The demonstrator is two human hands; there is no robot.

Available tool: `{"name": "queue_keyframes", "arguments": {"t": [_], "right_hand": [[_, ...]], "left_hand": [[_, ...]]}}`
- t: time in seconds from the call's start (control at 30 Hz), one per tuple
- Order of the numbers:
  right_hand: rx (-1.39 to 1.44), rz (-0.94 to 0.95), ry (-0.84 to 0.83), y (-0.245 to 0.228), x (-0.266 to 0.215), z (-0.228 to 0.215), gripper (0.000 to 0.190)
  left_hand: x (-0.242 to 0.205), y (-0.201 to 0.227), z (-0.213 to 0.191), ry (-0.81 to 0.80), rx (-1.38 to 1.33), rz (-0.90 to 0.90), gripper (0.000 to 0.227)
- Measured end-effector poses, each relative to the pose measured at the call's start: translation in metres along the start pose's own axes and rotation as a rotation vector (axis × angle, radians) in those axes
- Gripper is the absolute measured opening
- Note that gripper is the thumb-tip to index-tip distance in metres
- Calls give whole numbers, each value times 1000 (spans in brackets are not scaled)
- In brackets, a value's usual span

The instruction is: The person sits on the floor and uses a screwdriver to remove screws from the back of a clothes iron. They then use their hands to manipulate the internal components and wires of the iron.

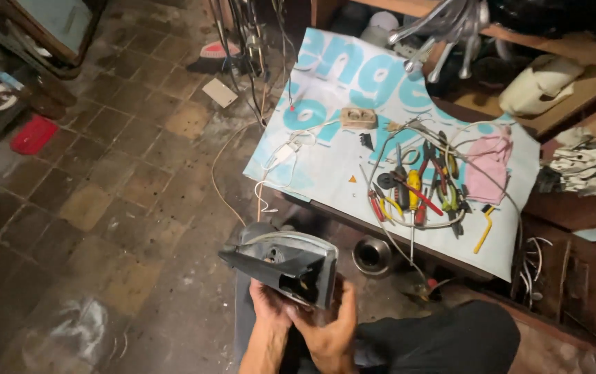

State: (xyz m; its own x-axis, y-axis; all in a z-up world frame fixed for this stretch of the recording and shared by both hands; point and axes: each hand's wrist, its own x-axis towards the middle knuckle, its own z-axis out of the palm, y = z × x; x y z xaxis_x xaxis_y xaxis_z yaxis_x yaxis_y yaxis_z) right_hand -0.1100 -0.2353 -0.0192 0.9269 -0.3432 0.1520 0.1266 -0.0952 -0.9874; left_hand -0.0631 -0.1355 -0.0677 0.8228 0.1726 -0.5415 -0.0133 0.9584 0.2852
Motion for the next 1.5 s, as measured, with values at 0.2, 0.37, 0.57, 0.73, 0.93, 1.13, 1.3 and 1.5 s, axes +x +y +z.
{"name": "queue_keyframes", "arguments": {"t": [0.2,0.37,0.57,0.73,0.93,1.13,1.3,1.5], "right_hand": [[210,218,-199,-27,7,-34,88],[-31,239,-159,-53,27,-58,85],[-277,29,-221,-77,71,-85,49],[-635,-54,-544,-98,115,-94,37],[-713,-27,-772,-104,140,-90,32],[-898,-38,-856,-103,147,-93,42],[-1107,50,-919,-104,150,-87,50],[-1172,-129,-982,-105,147,-90,58]], "left_hand": [[-3,-23,-1,69,18,-221,34],[-9,-52,1,92,5,-406,38],[-9,-63,11,88,-9,-669,43],[-16,-68,13,60,-36,-860,48],[-18,-74,8,170,113,-993,29],[-24,-72,15,194,98,-1066,35],[-30,-63,29,237,172,-1024,24],[-29,-70,18,165,105,-1092,41]]}}
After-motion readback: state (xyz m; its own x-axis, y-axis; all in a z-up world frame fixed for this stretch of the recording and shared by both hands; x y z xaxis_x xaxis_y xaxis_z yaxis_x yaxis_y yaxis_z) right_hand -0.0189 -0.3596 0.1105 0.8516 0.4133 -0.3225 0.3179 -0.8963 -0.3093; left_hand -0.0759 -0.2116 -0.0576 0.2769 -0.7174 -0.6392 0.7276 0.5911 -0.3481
